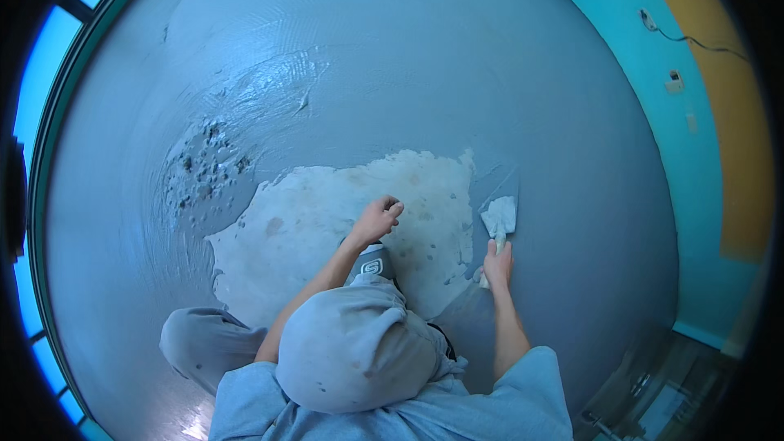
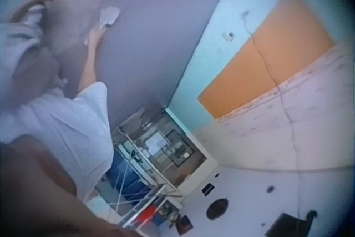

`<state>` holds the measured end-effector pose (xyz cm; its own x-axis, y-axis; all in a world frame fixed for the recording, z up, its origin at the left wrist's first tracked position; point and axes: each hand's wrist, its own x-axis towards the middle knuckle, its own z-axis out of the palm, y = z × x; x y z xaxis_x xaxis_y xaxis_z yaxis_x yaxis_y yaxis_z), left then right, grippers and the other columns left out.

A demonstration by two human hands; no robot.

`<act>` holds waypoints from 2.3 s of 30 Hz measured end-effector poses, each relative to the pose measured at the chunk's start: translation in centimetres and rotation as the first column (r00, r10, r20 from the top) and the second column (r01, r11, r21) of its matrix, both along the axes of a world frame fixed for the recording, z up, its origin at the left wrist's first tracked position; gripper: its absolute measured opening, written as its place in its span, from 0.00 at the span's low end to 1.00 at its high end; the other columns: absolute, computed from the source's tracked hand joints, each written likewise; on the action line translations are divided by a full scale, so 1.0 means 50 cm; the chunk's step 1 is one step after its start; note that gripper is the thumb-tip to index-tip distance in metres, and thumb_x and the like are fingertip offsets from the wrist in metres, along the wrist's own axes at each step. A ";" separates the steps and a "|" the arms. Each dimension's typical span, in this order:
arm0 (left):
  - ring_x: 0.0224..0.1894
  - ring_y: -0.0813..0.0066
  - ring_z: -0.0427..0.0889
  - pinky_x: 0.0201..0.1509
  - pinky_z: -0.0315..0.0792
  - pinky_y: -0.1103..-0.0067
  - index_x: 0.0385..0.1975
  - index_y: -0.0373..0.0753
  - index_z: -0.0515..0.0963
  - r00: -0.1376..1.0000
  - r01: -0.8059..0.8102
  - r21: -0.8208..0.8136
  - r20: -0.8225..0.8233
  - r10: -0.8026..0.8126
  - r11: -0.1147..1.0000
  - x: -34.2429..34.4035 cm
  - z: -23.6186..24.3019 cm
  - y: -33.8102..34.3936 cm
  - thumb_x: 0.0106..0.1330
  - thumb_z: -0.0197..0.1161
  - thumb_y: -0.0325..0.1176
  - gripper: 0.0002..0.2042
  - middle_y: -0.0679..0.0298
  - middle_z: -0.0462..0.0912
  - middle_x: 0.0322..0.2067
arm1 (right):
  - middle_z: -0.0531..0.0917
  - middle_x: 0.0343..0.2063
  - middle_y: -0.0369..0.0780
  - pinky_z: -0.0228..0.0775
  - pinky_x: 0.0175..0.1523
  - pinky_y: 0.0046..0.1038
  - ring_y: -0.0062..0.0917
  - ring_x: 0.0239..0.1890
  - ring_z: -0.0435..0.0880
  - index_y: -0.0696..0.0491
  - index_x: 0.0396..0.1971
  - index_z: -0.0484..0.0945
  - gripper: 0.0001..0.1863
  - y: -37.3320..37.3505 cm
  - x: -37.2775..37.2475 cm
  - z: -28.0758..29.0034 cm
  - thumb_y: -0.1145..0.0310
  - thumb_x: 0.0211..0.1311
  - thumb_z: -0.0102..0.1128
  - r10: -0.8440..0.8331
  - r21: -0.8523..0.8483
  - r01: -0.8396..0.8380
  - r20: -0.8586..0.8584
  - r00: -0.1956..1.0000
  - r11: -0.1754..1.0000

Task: Spreading and leveling a wet compound on a floor using a hand trowel.

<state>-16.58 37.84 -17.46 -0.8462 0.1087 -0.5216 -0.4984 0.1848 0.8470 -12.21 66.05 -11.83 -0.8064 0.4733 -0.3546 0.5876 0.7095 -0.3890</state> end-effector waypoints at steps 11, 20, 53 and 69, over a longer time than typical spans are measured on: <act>0.37 0.63 0.79 0.42 0.71 0.72 0.38 0.32 0.75 0.971 -0.125 0.098 -0.194 0.143 0.987 -0.068 0.093 -0.073 0.61 0.50 0.39 0.16 0.53 0.80 0.33 | 0.68 0.14 0.36 0.63 0.15 0.27 0.22 0.11 0.69 0.56 0.42 0.64 0.18 -0.336 -0.453 -0.044 0.56 0.63 0.45 0.290 -0.552 -0.246 -0.008 0.957 0.797; 0.27 0.68 0.81 0.28 0.77 0.75 0.35 0.34 0.74 0.970 0.001 0.319 0.229 -0.078 0.948 -0.026 0.031 -0.178 0.57 0.49 0.30 0.10 0.59 0.79 0.32 | 0.77 0.24 0.47 0.70 0.23 0.33 0.30 0.17 0.78 0.57 0.41 0.66 0.20 -0.557 -0.355 -0.018 0.56 0.59 0.50 0.928 -0.406 -0.835 0.129 0.350 0.371; 0.26 0.75 0.77 0.28 0.76 0.77 0.39 0.39 0.76 0.837 0.450 0.276 0.202 -0.509 0.849 0.019 0.024 -0.036 0.59 0.52 0.39 0.14 0.64 0.78 0.29 | 0.76 0.20 0.47 0.69 0.23 0.33 0.30 0.17 0.78 0.68 0.33 0.71 0.25 -0.282 -0.678 -0.052 0.55 0.61 0.45 0.259 -0.415 -0.250 -0.036 0.965 0.875; 0.29 0.69 0.78 0.29 0.77 0.74 0.40 0.40 0.76 0.852 0.426 0.170 0.255 -0.457 0.889 0.019 0.036 -0.053 0.57 0.53 0.42 0.16 0.60 0.78 0.31 | 0.78 0.25 0.51 0.72 0.25 0.37 0.36 0.17 0.79 0.64 0.41 0.65 0.25 -0.777 -0.479 -0.019 0.53 0.62 0.45 0.972 -0.313 -0.920 0.101 0.214 0.235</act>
<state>-15.64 35.19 -15.67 -0.5162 0.5024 -0.6937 -0.6038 0.3609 0.7107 -36.14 27.19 -12.78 -0.4915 -0.6628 -0.5649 -0.3994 0.7480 -0.5301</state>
